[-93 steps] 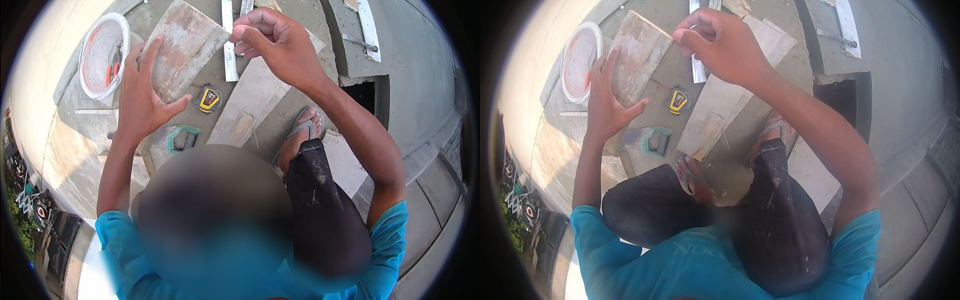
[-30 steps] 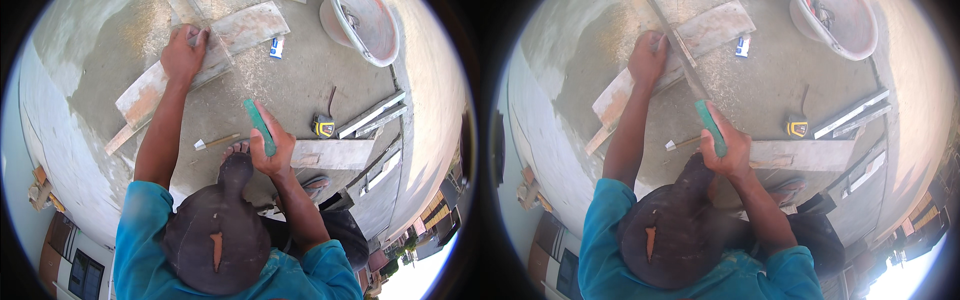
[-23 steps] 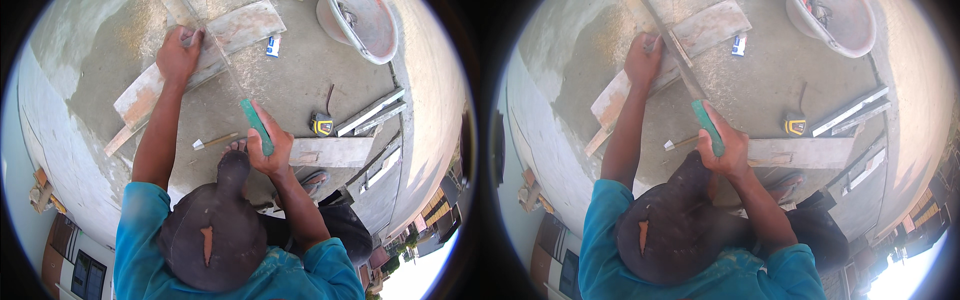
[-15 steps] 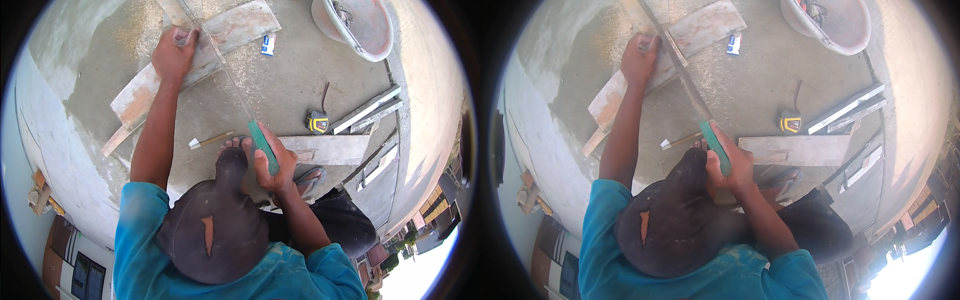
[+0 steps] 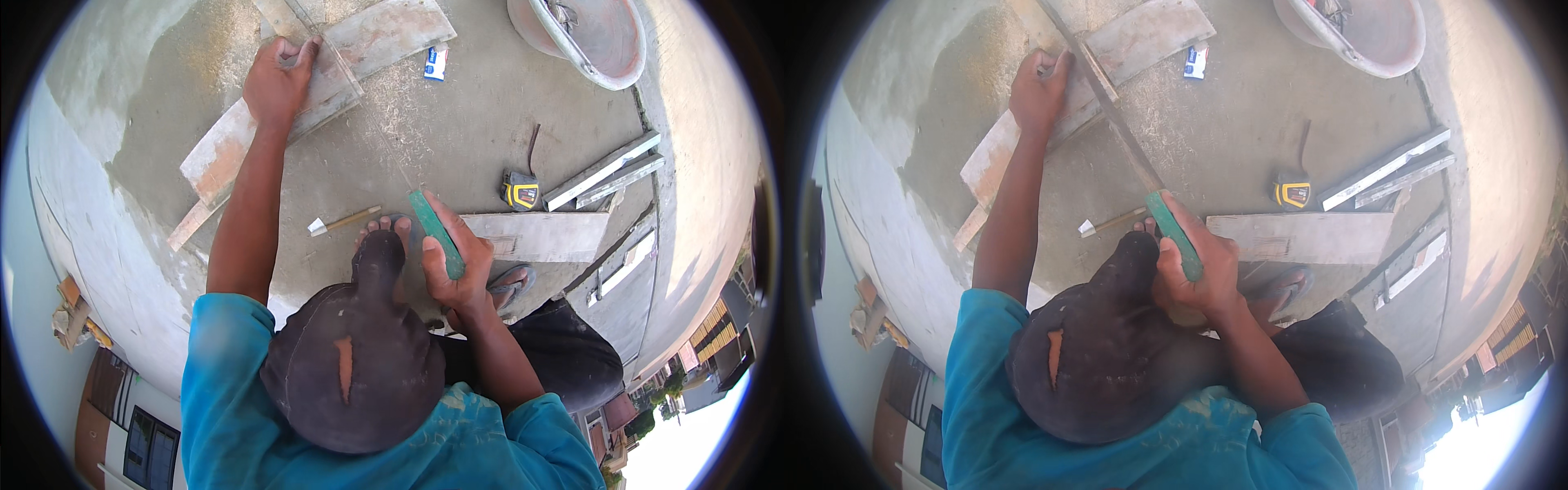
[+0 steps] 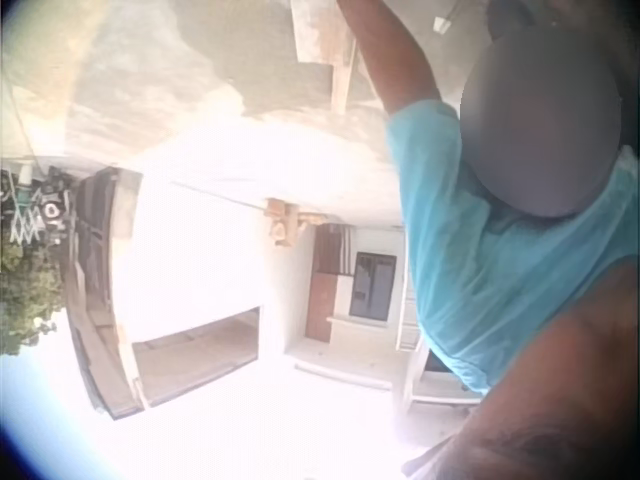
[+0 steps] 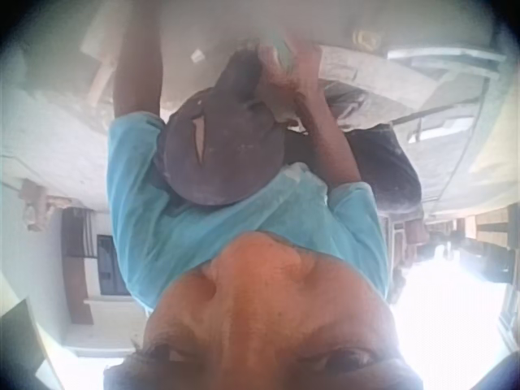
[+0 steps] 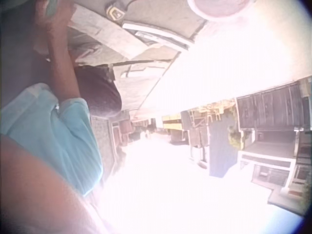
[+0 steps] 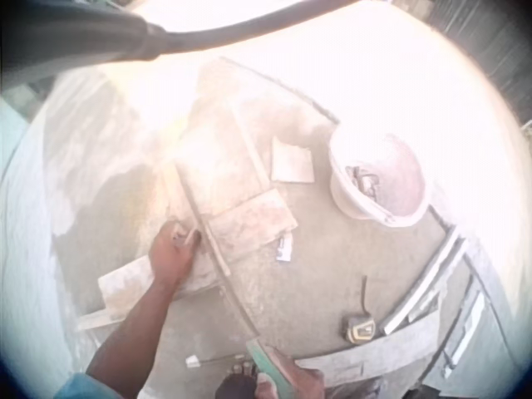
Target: The person measures a wooden plank with a tape measure and marks it with a pencil, then uses a hand saw to cut the plank. The person fits the cut piece into a rectangular opening in the floor.
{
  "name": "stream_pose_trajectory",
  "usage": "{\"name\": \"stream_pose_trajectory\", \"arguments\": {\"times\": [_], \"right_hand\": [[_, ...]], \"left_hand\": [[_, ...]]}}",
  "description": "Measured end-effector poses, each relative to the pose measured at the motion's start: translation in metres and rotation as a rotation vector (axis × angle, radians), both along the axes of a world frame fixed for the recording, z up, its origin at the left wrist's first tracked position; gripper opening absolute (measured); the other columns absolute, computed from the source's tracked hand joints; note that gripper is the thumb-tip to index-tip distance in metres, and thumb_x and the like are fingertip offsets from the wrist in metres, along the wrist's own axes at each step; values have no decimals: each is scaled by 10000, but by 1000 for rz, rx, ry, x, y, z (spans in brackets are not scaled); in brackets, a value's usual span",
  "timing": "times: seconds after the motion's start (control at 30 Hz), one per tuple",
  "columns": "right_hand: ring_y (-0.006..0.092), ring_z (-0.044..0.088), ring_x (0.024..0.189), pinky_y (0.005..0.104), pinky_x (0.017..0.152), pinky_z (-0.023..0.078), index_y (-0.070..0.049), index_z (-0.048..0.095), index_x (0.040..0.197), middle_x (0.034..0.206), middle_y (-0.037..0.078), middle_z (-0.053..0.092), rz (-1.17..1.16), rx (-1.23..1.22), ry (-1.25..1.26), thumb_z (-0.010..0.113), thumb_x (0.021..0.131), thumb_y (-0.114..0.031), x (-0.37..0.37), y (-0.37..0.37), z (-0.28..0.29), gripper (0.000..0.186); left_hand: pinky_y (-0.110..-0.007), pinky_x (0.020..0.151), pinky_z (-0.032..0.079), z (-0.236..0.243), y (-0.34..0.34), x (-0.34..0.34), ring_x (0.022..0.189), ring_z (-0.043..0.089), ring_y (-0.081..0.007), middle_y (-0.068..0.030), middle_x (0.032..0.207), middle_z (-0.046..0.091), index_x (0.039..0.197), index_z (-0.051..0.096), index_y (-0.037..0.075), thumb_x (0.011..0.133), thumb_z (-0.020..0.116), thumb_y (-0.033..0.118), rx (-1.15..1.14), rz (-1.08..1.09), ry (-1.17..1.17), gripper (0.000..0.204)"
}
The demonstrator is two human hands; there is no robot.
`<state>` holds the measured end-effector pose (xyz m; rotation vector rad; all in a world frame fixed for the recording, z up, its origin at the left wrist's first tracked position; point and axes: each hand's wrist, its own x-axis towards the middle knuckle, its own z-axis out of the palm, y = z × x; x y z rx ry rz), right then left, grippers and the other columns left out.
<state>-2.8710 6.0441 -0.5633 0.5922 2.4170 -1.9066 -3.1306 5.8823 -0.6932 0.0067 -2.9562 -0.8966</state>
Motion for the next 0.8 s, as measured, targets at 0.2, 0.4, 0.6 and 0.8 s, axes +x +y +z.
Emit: {"name": "stream_pose_trajectory", "arguments": {"times": [0.2, 0.4, 0.6, 0.8], "right_hand": [[288, 744, 869, 324, 764, 577, 75, 572, 1289, 1007, 208, 727, 32, 94, -32, 586, 847, -67, -27, -12, -4, 465], [279, 731, 752, 333, 682, 567, 41, 565, 1316, 924, 189, 726, 0, 121, 99, 593, 842, -77, -1, -8, -3, 489], [272, 740, 772, 322, 698, 572, 50, 556, 1323, 924, 176, 736, 4, 24, -22, 584, 844, -76, -7, -13, -3, 497], [271, 737, 765, 330, 704, 572, 40, 569, 1317, 939, 190, 731, -11, 12, -21, 596, 848, -88, -9, -8, 0, 487]], "left_hand": [[-396, 699, 501, -2, -4, -1, 823, 661, -303, -40, 909, 705, 756, 619, 132, 799, 765, 531, 8, 16, -24, 427], [-392, 686, 499, -1, -4, 4, 792, 657, -297, -51, 894, 704, 761, 622, 132, 799, 770, 524, -14, -11, -2, 421], [-392, 693, 498, 0, -6, 2, 794, 658, -296, -46, 897, 704, 767, 621, 133, 800, 771, 522, -19, 34, -53, 418], [-388, 703, 500, 0, -5, 3, 808, 663, -304, -48, 895, 708, 767, 626, 134, 794, 771, 536, -15, 5, -41, 428]]}}
